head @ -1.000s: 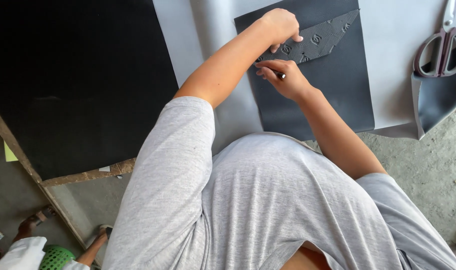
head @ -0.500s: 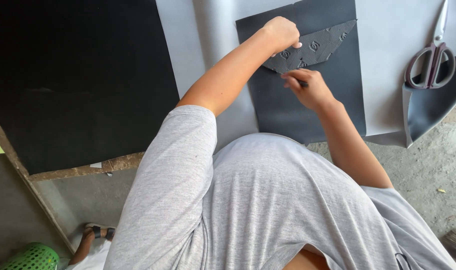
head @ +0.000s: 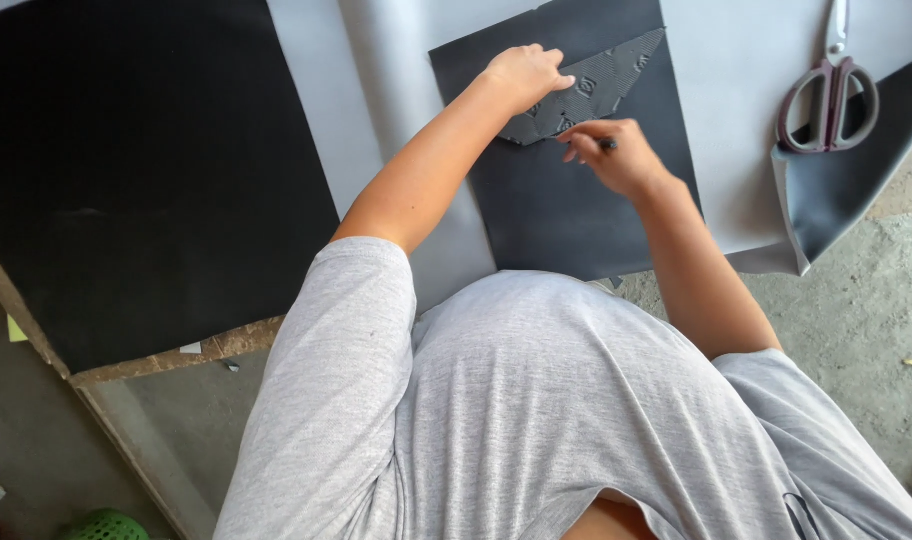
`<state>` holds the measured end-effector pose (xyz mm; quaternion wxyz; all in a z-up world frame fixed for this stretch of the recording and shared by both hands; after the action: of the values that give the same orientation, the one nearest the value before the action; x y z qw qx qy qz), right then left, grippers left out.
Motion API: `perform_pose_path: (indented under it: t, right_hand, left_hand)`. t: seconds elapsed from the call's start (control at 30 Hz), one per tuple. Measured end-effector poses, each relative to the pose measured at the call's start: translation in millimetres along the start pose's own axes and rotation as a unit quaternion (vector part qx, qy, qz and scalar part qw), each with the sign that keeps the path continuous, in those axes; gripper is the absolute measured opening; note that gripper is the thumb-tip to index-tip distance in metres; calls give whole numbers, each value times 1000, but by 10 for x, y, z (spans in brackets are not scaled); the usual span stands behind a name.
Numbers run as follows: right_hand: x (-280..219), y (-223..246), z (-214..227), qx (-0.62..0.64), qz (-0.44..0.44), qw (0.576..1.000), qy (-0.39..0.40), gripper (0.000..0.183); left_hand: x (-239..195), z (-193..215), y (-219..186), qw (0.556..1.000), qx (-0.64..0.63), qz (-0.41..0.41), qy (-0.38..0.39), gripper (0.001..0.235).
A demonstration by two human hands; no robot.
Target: Cutting a large piece of grey fabric with scissors and then tracing a template onto a piece of black fabric using a pen.
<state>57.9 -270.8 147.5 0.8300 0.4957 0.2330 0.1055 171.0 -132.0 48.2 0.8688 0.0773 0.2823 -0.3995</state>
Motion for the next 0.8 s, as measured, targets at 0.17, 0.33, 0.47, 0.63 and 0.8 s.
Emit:
perform_pose_path:
  t: [0.17, 0.33, 0.47, 0.63, 0.8]
  right_hand:
    - [-111, -480, 666, 25, -26, 997, -73, 26]
    - [-112, -648, 1151, 22, -17, 985, -168, 28]
    - [97, -745, 1306, 5, 3, 978, -209, 32]
    - [280, -833, 1310, -8, -16, 977, -213, 33]
    - [294, -1102, 1151, -64, 56, 976, -202, 27]
  left_hand:
    - [-42, 35, -9, 1000, 2, 9, 14, 86]
    - [-92, 87, -34, 999, 19, 19, 35, 92]
    - [-82, 66, -23, 999, 20, 30, 38, 97]
    - [-43, -17, -7, 999, 17, 28, 19, 96]
    - [-99, 75, -49, 999, 7, 33, 20, 96]
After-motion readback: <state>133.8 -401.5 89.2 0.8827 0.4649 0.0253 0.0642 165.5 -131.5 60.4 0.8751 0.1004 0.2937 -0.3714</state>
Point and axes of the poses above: each hand's wrist, its own x-axis towards the middle knuckle, its own z-axis out of the back of the hand, y = z × x, the point moved 4 cm from there along x, towards the middle knuckle, and after that the axes turned 5 degrees about z, right-handed, at the moved point
